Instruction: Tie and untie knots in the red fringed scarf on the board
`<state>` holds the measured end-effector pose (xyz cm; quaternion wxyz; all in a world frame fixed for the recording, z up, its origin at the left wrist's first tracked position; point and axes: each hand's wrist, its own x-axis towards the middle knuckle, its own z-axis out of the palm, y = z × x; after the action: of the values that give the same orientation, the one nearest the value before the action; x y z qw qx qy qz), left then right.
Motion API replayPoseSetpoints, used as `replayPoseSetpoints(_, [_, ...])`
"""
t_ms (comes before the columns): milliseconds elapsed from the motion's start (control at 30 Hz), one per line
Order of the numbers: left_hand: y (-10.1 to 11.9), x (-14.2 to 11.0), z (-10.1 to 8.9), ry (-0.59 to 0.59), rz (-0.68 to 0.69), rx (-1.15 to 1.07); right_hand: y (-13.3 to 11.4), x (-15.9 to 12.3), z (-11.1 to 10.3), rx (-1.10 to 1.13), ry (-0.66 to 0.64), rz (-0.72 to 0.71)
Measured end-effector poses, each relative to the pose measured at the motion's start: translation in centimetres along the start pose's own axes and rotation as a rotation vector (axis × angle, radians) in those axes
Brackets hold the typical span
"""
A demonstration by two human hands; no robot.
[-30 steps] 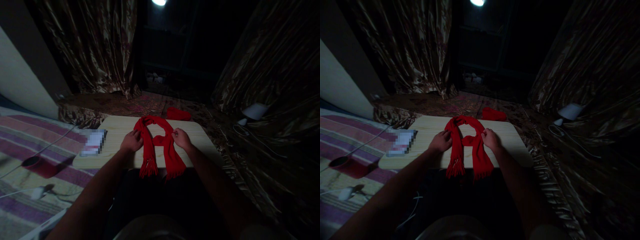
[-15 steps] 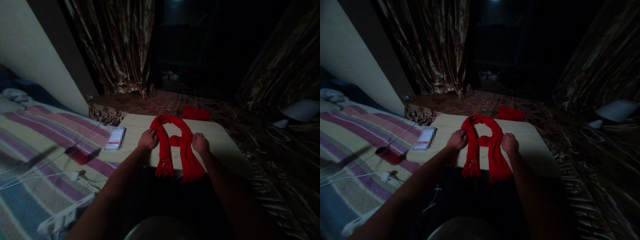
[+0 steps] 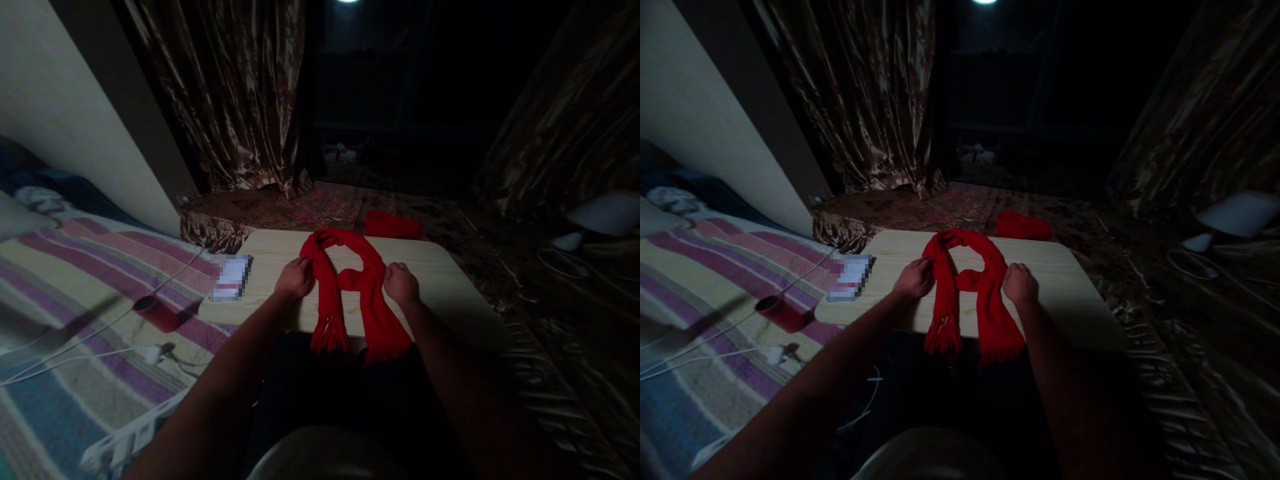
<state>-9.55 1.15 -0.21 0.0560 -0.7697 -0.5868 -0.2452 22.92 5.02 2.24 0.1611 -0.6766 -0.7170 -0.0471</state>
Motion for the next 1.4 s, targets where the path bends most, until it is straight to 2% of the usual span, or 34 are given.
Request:
replayPoseSetpoints(333, [-0.2, 0.1, 0.2, 0.000, -0.015, -0.024, 0.0, 0.0, 0.0, -0.027, -0.025, 0.009])
replayPoseSetpoints(567, [0.5, 0.2, -0.2, -0.001, -0.111, -0.102, 0.0, 0.1, 0.0, -0.040, -0.031, 0.005])
replayPoseSetpoints(633, [0.8, 0.3, -0.3, 0.033, -0.217, -0.153, 0.0, 0.1, 0.1, -0.042, -0.030, 0.010])
replayPoseSetpoints(767, [1.6, 1.1, -0.6, 0.139, -0.642, -0.209, 0.1, 0.1, 0.5, -0.036, 0.008, 0.013])
replayPoseSetpoints(800, [1.8, 1.3, -0.6, 0.139, -0.715, -0.220, 0.1, 0.1, 0.6, -0.032, 0.018, 0.013])
replayPoseSetpoints(867, [2.2, 1.7, -0.6, 0.117, -0.774, -0.237, 0.2, 0.2, 0.7, -0.027, 0.030, 0.013])
replayPoseSetpoints(1300, [2.9, 1.8, -1.0, 0.035, -0.731, -0.206, -0.2, -0.1, 0.2, -0.047, -0.004, 0.024])
replayPoseSetpoints(1400, [3.4, 1.7, -1.3, 0.014, -0.673, -0.196, -0.2, -0.1, 0.2, -0.051, -0.007, 0.019])
